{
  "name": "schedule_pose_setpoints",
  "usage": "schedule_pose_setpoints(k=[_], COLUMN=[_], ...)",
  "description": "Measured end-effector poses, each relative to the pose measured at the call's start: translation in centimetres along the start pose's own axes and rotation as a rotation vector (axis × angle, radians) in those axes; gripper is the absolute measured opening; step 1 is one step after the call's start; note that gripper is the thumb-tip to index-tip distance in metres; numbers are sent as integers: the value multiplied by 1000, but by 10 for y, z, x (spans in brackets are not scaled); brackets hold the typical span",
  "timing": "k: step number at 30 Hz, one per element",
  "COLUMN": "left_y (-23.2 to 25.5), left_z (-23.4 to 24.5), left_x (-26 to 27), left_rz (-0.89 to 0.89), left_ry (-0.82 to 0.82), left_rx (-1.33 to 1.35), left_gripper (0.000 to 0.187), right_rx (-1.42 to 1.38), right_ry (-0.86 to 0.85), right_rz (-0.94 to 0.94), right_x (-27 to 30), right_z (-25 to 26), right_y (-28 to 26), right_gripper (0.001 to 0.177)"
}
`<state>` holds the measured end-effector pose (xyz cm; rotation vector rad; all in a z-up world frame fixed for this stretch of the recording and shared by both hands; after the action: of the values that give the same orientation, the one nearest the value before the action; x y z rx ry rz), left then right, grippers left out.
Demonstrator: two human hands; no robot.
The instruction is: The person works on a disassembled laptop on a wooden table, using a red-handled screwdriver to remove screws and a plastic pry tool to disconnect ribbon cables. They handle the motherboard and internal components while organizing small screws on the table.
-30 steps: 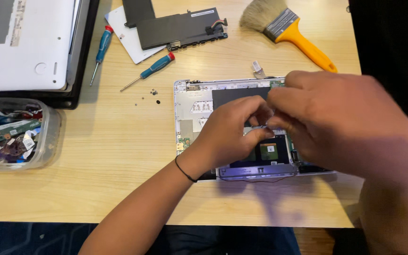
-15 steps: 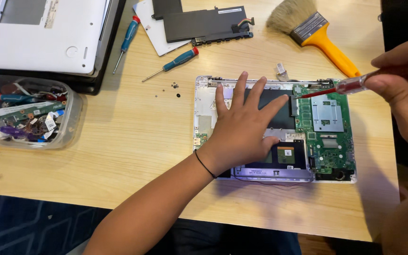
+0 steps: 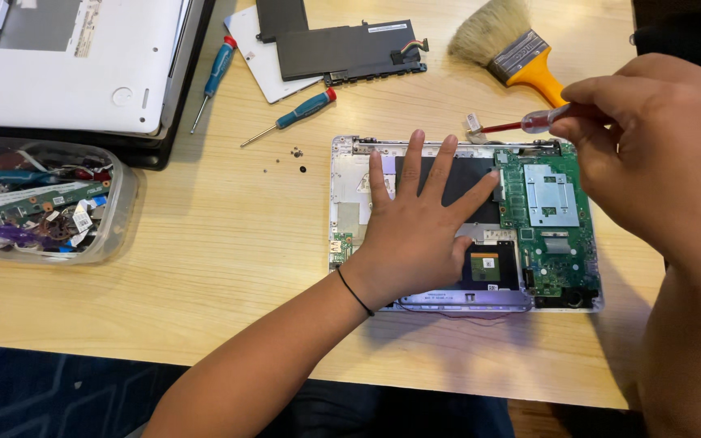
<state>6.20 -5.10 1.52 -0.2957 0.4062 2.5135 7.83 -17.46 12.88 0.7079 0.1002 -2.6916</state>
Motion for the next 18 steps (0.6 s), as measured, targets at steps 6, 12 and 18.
schedule_pose_setpoints(k=[6, 12, 18], left_y=[-1, 2, -3], left_z=[1, 2, -1], left_x=[-1, -1, -3], left_rz=[14, 7, 30], left_ry=[-19, -36, -57], left_rx=[-40, 37, 32], left_gripper=[74, 73, 70], right_rx=[129, 370, 275], right_ry=[15, -13, 7], right_rz=[17, -11, 7], right_x=[-2, -5, -5], right_z=[-6, -18, -16], right_y=[4, 20, 19], right_gripper=[15, 17, 22])
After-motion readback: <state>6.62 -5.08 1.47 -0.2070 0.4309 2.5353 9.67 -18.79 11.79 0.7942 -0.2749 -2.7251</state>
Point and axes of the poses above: each hand's wrist, its own x-axis away from the middle knuckle, its own z-axis out of the back of the hand, y = z × x, the point moved 9 cm from there along -x, towards the middle knuckle, and after that the axes turned 6 degrees about y, right-handed, at the moved point
